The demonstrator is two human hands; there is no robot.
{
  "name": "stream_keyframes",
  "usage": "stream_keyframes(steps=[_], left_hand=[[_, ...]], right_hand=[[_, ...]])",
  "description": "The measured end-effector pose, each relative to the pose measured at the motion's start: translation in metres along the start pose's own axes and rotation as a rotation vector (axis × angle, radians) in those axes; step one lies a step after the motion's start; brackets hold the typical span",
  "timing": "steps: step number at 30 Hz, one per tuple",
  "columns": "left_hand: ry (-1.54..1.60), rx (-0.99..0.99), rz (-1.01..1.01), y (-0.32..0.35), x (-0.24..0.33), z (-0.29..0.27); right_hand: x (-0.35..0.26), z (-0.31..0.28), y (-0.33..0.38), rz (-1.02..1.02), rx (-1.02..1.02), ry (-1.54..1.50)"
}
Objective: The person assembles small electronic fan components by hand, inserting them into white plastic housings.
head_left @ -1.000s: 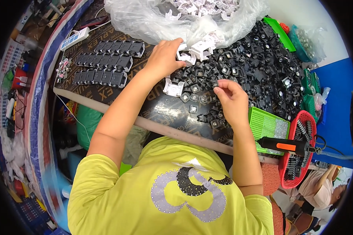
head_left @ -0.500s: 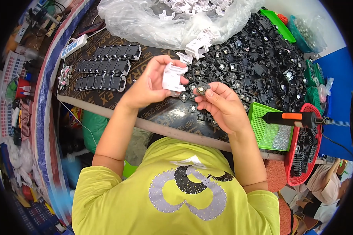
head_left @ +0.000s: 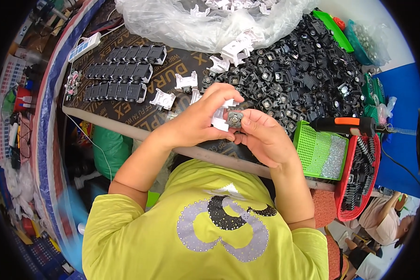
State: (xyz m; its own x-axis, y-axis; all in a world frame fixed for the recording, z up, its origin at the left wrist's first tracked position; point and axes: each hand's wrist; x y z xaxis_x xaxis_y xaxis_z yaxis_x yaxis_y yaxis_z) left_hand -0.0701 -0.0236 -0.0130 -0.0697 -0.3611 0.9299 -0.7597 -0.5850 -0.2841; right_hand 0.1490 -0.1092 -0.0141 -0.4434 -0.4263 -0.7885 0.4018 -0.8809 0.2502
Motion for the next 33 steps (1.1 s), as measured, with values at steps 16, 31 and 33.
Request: stream_keyframes(steps=[16,31,33], left_hand=[[-0.099,-0.013,-0.011,0.002,0.001,0.001],[-0.219,0.019,0.044,0.005,0.006,0.012],[-0.238,0.047,0.054,0.006,0.005,0.015]], right_hand=[[0.004,0.0,-0.003,0.07,0.032,0.004],[0.011,0.01,-0.002,0.019,0.126,0.068],[0.016,0.009,-0.004,0.016,0.128,0.073]])
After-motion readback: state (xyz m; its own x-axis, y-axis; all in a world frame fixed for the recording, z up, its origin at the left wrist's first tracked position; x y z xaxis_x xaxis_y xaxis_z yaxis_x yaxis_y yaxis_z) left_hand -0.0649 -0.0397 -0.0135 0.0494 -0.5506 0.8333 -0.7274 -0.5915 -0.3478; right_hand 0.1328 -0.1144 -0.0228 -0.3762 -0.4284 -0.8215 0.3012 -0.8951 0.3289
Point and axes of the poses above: each hand's wrist, its own y-axis away from the middle knuckle, its own z-axis out of the palm, x = y × z, and after that the axes turned 11 degrees about y, right-handed
